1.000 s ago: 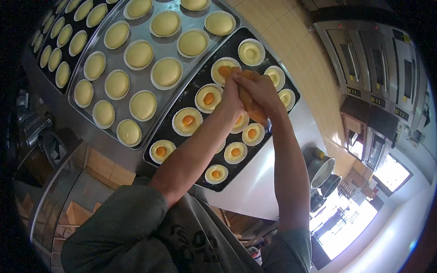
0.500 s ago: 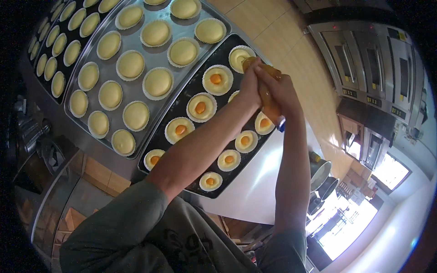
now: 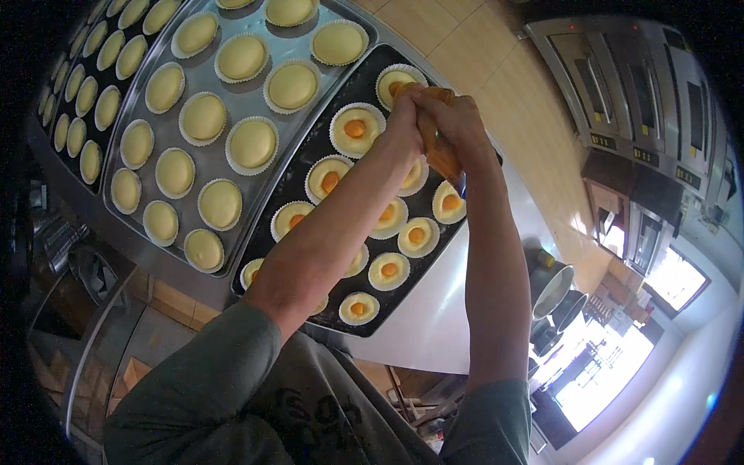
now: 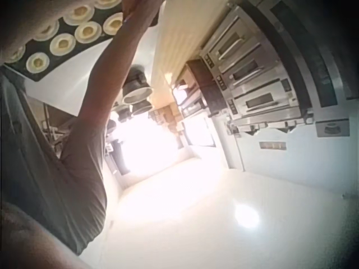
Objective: The person pipes filling into pastry dough cups on a baking sheet using a piping bag, then handles a second bag of filling and pipes it into pastry dough cups on another baking sheet.
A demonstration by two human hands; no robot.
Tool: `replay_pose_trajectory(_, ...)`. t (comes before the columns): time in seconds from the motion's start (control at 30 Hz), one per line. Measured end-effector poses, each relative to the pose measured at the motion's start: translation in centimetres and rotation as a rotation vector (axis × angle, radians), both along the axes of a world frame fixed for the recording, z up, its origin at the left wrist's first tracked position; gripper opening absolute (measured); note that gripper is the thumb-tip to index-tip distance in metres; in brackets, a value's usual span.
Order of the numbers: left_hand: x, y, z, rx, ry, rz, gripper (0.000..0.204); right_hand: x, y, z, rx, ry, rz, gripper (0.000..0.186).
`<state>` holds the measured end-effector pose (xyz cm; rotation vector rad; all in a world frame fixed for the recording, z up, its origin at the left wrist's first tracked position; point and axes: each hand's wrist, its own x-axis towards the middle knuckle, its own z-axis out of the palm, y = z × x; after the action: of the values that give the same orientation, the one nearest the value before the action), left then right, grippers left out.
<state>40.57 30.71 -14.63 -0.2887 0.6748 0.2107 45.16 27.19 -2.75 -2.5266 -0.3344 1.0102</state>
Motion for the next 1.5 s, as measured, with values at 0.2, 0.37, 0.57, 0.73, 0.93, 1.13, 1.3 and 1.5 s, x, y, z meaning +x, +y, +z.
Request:
replay_pose_trajectory(0.2,-2.1,-1.6,5.8,-0.054,-0.066,-0.003,0.051,0.0,-3.0,2.2,0.124,0.024,0.039,0.067)
replay_pose_trajectory(0.37,-1.8,-3.9,9.8,0.093,0.022,-0.013,0.056,-2.0,-5.5,7.9,0.252,0.072,-0.040,0.066)
replay_pose_trajectory(0.57,-0.1,-9.2,11.1,0.036,-0.085,-0.053,0.054,-0.3,-11.5,7.9,0.210,0.043,-0.161,0.059)
replay_pose_trajectory(0.73,1.8,-12.8,4.8,-0.036,-0.069,-0.125,0.049,0.9,-13.7,3.7,0.123,-0.011,-0.131,0.061)
replay_pose_trajectory(0.93,2.3,-12.7,1.9,0.024,-0.031,-0.108,0.048,1.9,-13.5,1.0,0.072,-0.039,-0.095,0.069)
replay_pose_trajectory(1.13,2.2,-11.7,1.9,-0.046,-0.050,-0.142,0.047,2.4,-13.0,-0.2,0.025,-0.036,-0.101,0.069)
replay_pose_trajectory(1.3,1.2,-11.1,4.9,-0.048,0.000,-0.201,0.048,2.5,-13.0,0.3,-0.030,-0.052,-0.114,0.067)
replay_pose_trajectory(1.5,1.8,-12.2,6.1,-0.050,-0.037,-0.134,0.051,1.6,-13.8,3.7,0.173,-0.011,-0.059,0.060)
